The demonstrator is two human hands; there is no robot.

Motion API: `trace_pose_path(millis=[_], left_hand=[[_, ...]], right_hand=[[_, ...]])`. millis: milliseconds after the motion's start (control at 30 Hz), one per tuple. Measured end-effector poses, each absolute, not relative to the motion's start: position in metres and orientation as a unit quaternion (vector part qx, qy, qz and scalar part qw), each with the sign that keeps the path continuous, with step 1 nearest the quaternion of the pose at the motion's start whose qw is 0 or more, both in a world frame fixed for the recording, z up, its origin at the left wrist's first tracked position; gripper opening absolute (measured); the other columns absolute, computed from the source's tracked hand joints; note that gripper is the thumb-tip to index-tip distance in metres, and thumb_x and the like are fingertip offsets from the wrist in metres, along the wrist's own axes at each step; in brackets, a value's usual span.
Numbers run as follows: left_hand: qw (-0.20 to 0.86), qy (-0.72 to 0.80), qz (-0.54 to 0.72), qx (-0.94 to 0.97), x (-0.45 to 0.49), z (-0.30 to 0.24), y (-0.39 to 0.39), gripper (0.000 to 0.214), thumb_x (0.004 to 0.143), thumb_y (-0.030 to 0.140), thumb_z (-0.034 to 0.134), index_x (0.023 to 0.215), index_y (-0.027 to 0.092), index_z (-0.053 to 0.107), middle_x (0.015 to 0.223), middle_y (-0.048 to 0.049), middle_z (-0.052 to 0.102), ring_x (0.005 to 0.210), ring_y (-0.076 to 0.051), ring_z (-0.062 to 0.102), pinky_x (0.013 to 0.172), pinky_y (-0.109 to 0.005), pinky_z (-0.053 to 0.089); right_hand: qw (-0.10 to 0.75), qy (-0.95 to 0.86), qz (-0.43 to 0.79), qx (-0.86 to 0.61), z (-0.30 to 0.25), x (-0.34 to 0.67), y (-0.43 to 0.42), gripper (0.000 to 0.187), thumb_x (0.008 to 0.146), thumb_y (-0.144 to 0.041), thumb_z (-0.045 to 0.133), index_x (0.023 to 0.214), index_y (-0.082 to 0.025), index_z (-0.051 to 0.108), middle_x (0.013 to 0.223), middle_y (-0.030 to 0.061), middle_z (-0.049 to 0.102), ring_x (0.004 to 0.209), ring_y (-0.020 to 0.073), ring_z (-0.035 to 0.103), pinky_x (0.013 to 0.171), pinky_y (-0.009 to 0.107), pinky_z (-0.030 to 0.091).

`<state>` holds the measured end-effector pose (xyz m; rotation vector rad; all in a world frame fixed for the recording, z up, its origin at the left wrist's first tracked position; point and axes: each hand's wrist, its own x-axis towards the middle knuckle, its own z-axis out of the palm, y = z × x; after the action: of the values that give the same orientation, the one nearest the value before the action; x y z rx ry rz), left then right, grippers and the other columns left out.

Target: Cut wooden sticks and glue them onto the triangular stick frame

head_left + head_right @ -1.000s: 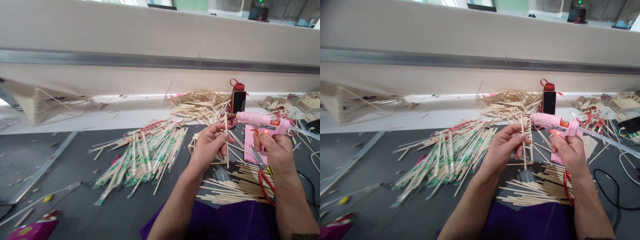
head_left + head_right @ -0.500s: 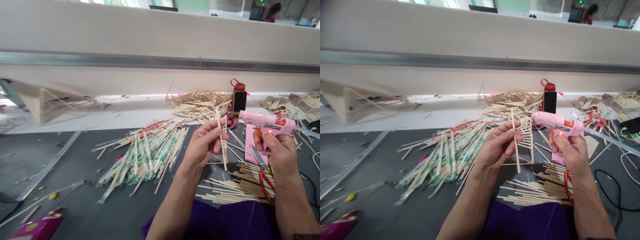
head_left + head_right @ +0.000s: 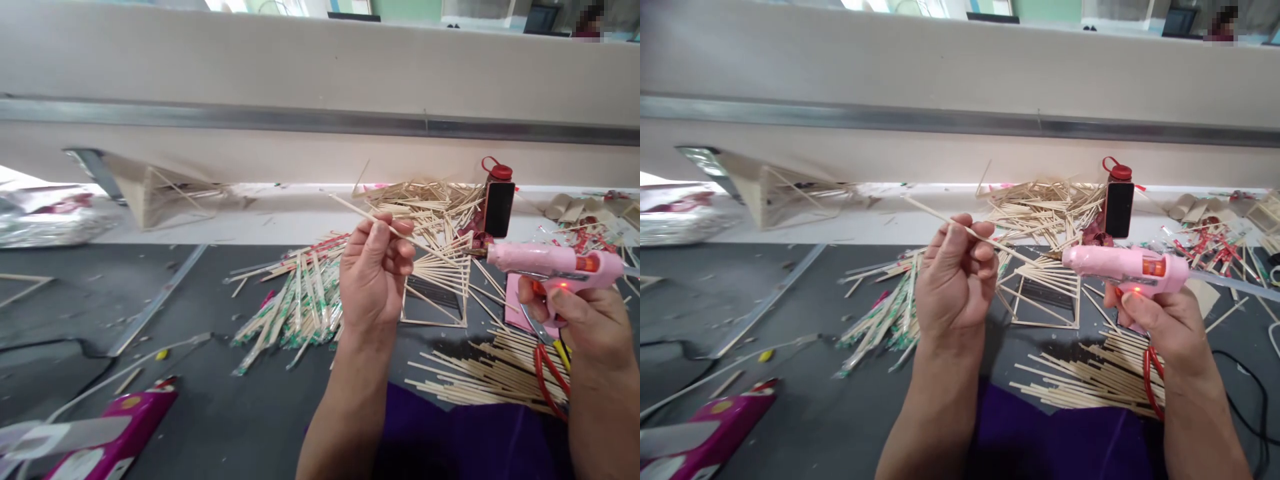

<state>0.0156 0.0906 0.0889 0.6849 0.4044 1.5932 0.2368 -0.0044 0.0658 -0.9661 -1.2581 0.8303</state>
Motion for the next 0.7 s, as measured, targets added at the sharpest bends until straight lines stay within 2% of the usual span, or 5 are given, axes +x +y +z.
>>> trace_pose_path(millis=[167, 367, 700], left_hand=[[0.591, 0.188, 0.724, 0.302, 0.0138, 0.0921, 0.0892, 0.008, 0.076, 0.023, 0.078, 0.076, 0.019, 0.071, 0.067, 0.0000, 0.073, 0.046, -0.004, 0.060, 0.035, -0.009, 0.040], [0.595, 0.213, 0.724, 0.276, 0.0122, 0.0938, 0.0905, 0.007, 0.080, 0.021, 0.074, 0.074, 0.021, 0.070, 0.066, 0.0025, 0.072, 0.045, -0.003, 0.058, 0.036, -0.008, 0.039], [0.602, 0.211, 0.720, 0.274, 0.0138, 0.0926, 0.0909, 0.009, 0.083, 0.020, 0.070, 0.074, 0.020, 0.069, 0.066, 0.0021, 0.071, 0.045, -0.002, 0.058, 0.035, -0.008, 0.038]], right_hand=[[0.599, -0.559, 0.351, -0.454, 0.0635, 0.2378, -0.0042, 0.018, 0.077, -0.035, 0.073, 0.071, -0.018, 0.074, 0.067, 0.0067, 0.070, 0.050, 0.0151, 0.057, 0.043, 0.025, 0.046], [0.593, -0.524, 0.341, -0.507, 0.0611, 0.2369, -0.0045, 0.025, 0.074, -0.039, 0.076, 0.066, -0.016, 0.074, 0.055, 0.0054, 0.064, 0.046, 0.0149, 0.055, 0.042, 0.025, 0.047], [0.562, -0.571, 0.323, -0.504, 0.0612, 0.2340, -0.0037, 0.034, 0.080, -0.039, 0.071, 0.056, -0.016, 0.064, 0.051, 0.0016, 0.056, 0.046, 0.0119, 0.048, 0.043, 0.024, 0.038]])
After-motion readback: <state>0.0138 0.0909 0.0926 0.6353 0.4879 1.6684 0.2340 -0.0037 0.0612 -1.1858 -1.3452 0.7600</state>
